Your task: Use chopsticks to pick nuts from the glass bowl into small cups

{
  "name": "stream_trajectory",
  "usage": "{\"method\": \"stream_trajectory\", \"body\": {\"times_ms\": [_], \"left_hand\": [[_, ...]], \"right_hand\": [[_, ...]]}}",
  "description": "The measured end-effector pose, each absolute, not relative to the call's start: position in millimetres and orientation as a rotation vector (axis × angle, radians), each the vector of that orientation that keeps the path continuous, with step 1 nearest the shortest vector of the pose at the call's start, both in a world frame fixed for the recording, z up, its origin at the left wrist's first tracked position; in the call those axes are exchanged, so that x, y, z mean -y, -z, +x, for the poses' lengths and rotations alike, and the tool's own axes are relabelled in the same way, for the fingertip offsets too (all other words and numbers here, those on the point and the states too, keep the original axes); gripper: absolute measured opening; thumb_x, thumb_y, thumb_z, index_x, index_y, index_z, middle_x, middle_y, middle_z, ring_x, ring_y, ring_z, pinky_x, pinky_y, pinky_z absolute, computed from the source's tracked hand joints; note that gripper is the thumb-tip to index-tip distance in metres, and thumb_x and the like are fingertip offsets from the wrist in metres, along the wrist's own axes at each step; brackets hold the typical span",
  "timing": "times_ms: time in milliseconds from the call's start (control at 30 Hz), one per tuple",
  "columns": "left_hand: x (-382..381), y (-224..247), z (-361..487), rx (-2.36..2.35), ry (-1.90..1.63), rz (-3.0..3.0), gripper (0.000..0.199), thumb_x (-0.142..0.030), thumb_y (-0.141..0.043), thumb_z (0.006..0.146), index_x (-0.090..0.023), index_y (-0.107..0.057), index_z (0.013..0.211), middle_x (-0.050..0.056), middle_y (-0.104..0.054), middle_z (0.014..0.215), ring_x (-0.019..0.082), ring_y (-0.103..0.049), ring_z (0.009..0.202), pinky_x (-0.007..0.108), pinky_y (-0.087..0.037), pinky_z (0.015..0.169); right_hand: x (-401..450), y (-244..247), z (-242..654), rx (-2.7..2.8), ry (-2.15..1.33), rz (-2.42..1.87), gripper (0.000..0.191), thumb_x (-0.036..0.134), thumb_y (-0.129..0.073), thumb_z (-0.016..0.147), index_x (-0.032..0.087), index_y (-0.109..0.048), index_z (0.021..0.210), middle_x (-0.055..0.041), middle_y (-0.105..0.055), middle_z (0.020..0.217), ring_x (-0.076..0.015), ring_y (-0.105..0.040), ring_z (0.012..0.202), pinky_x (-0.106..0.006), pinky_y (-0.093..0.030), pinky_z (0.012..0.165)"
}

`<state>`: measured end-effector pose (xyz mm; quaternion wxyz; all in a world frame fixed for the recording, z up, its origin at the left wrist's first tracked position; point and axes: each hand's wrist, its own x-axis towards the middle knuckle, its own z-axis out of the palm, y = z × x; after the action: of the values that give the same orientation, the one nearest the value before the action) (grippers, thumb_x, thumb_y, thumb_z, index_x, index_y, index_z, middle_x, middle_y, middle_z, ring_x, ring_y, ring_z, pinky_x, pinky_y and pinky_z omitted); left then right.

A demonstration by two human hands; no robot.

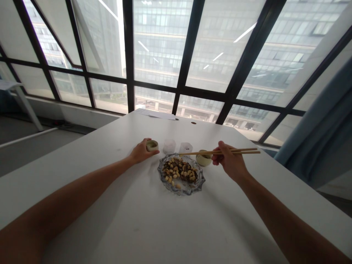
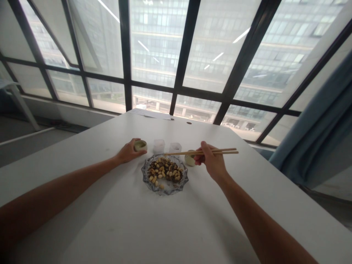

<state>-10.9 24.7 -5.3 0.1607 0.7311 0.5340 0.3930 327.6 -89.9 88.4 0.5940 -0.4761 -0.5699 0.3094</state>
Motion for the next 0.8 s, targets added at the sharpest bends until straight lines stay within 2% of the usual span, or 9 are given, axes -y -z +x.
{"method": "stream_trajectory", "body": {"times_ms": [200, 300, 400, 533, 633, 800], "left_hand": [[-23, 4, -10, -1.497, -1.128, 2.104, 0.080, -0.062, -0.074, 0.068, -0.017, -0.051, 0.129, 0.013, -0.070, 0.115, 0.029, -0.068, 0.102, 0.041, -0.053, 0.091], [-23, 4, -9, -1.478, -1.142, 2.108, 0.078, -0.062, -0.074, 0.068, -0.018, -0.052, 0.128, 0.012, -0.070, 0.114, 0.029, -0.068, 0.102, 0.041, -0.054, 0.091], [-22, 4, -9, -1.477, -1.150, 2.111, 0.077, -0.062, -0.074, 0.068, -0.018, -0.053, 0.127, 0.012, -0.071, 0.113, 0.029, -0.068, 0.101, 0.041, -0.054, 0.091], [-21, 3, -9, -1.469, -1.139, 2.112, 0.076, -0.061, -0.074, 0.068, -0.018, -0.052, 0.127, 0.012, -0.070, 0.113, 0.028, -0.069, 0.100, 0.040, -0.054, 0.090], [-21, 2, -9, -1.475, -1.139, 2.118, 0.077, -0.061, -0.074, 0.069, -0.017, -0.052, 0.128, 0.013, -0.070, 0.114, 0.029, -0.068, 0.101, 0.040, -0.054, 0.090], [-21, 3, -8, -1.474, -1.139, 2.111, 0.075, -0.060, -0.075, 0.069, -0.018, -0.052, 0.126, 0.011, -0.070, 0.112, 0.028, -0.069, 0.100, 0.040, -0.054, 0.090]], "right_hand": [[71, -80, 342, 1.155, -0.869, -1.056, 0.043, 0.061, -0.074, 0.072, 0.022, -0.056, 0.065, -0.0012, -0.059, 0.048, -0.0154, -0.057, 0.040, -0.026, -0.047, 0.035], [74, -82, 338, 1.169, -0.807, -1.062, 0.044, 0.063, -0.070, 0.074, 0.022, -0.056, 0.064, -0.0011, -0.057, 0.046, -0.0162, -0.056, 0.039, -0.027, -0.045, 0.034], [91, -88, 329, 1.262, -0.535, -1.076, 0.048, 0.067, -0.060, 0.083, 0.022, -0.059, 0.066, -0.0023, -0.059, 0.046, -0.0168, -0.055, 0.037, -0.029, -0.046, 0.037], [122, -97, 319, 1.680, -0.029, -1.105, 0.046, 0.063, -0.055, 0.089, 0.024, -0.065, 0.066, -0.0066, -0.069, 0.059, -0.0200, -0.065, 0.052, -0.032, -0.054, 0.054], [135, -102, 318, 1.969, 0.099, -1.058, 0.042, 0.061, -0.059, 0.087, 0.026, -0.066, 0.065, -0.0071, -0.072, 0.064, -0.0204, -0.067, 0.057, -0.032, -0.054, 0.058], [135, -104, 318, 2.049, 0.198, -1.055, 0.039, 0.054, -0.057, 0.090, 0.026, -0.063, 0.064, -0.0061, -0.070, 0.062, -0.0181, -0.063, 0.054, -0.030, -0.051, 0.054]]}}
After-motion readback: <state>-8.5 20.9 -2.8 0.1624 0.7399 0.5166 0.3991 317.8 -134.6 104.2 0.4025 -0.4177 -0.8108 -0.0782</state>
